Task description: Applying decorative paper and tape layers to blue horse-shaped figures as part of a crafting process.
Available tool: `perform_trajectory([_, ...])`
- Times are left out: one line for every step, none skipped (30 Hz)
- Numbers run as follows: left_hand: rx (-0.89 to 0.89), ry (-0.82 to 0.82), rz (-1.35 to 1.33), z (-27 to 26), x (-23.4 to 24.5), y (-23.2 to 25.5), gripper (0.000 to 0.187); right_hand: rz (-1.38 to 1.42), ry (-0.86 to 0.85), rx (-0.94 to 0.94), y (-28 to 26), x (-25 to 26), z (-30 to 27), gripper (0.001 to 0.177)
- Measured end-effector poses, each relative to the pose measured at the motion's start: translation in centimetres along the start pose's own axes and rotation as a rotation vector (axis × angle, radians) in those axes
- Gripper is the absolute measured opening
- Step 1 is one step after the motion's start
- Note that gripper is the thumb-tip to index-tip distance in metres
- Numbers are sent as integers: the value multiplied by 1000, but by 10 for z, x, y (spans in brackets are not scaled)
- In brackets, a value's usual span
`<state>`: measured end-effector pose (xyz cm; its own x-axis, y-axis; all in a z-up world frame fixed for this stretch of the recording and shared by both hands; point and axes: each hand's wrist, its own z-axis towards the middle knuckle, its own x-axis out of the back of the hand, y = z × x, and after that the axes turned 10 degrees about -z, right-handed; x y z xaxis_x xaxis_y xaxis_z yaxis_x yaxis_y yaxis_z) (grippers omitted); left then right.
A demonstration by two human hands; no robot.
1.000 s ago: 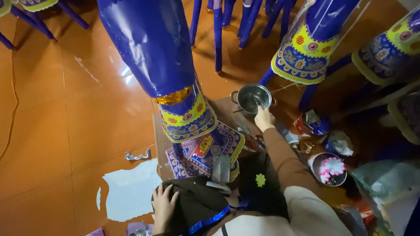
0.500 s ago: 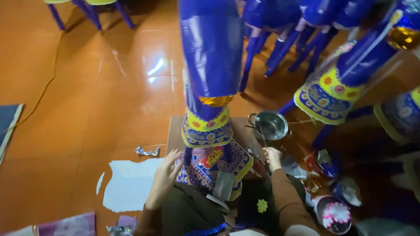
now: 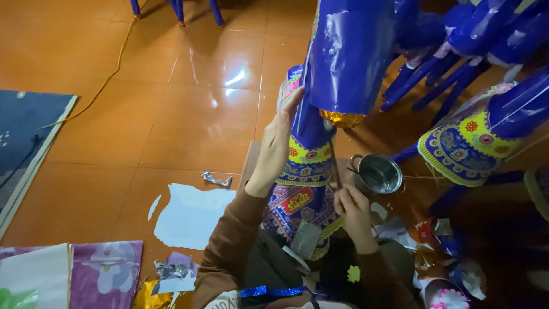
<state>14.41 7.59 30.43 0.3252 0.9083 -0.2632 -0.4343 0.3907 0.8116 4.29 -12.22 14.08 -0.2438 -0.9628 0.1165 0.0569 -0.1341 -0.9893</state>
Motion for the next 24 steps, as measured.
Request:
perform_trajectory([4,2,25,1,-2,3,51,24,-27,50,-13,-9,5,29])
perform_trajectory([12,4,49,1,-4,6,53,48,-53,98,-25,-19,10,32])
perform_trajectory([14,5,51,1,-5,5,53,49,-54,96,-34,-26,12,32])
perform_trajectory([1,-7,65,3,-6,3,55,63,-87,123,-42,-32,16,31])
perform_trajectory([-12,-20,80,4,-6,2,57,77,-119,150,-51,-39,20,29])
perform_trajectory([-14,-21,80,3,-6,-1,57,78,-118,152,-52,-42,21,29])
perform_trajectory([-6,-48,97,2,-5,-4,58,112,-127,172,-52,-45,21,28])
perform_trajectory([3,-74,114,1,-4,-6,59,146,-135,191,-52,-49,22,27])
perform_trajectory([1,-76,113,0,-5,-4,59,146,-134,193,-51,-50,22,27])
perform_trajectory([11,-77,110,-1,-6,-2,60,163,-134,191,-51,-52,22,26])
perform_trajectory([21,-78,106,-1,-8,0,61,180,-134,189,-51,-53,23,25])
perform_trajectory([21,-80,108,-1,-8,2,61,182,-134,190,-63,-54,23,25])
perform_trajectory([27,-81,92,0,-8,4,62,136,-128,191,-73,-54,23,25])
perform_trajectory([35,-81,75,-1,-9,5,64,88,-121,190,-84,-53,22,25])
perform_trajectory([36,-82,74,0,-8,1,64,88,-120,189,-79,-54,26,25])
perform_trajectory([10,-90,99,0,-7,-4,63,104,-138,189,-74,-53,31,23])
perform_trajectory([-15,-97,123,0,-6,-9,61,121,-157,188,-69,-53,35,21])
perform_trajectory([-17,-97,122,0,-6,-11,61,119,-157,190,-69,-53,35,21])
perform_trajectory([-29,-94,125,-1,-5,-13,61,121,-152,173,-70,-54,35,20])
perform_trajectory([-38,-91,129,-2,-5,-14,61,124,-146,154,-70,-54,34,19])
perform_trajectory([-38,-92,129,-2,-4,-16,61,125,-145,154,-69,-54,34,19])
perform_trajectory([-47,-92,142,-1,-5,-19,60,119,-144,154,-68,-53,35,20])
perform_trajectory([-56,-93,155,0,-6,-22,60,114,-143,153,-67,-51,36,20])
perform_trajectory([-55,-96,153,0,-6,-21,60,114,-140,153,-65,-52,33,20])
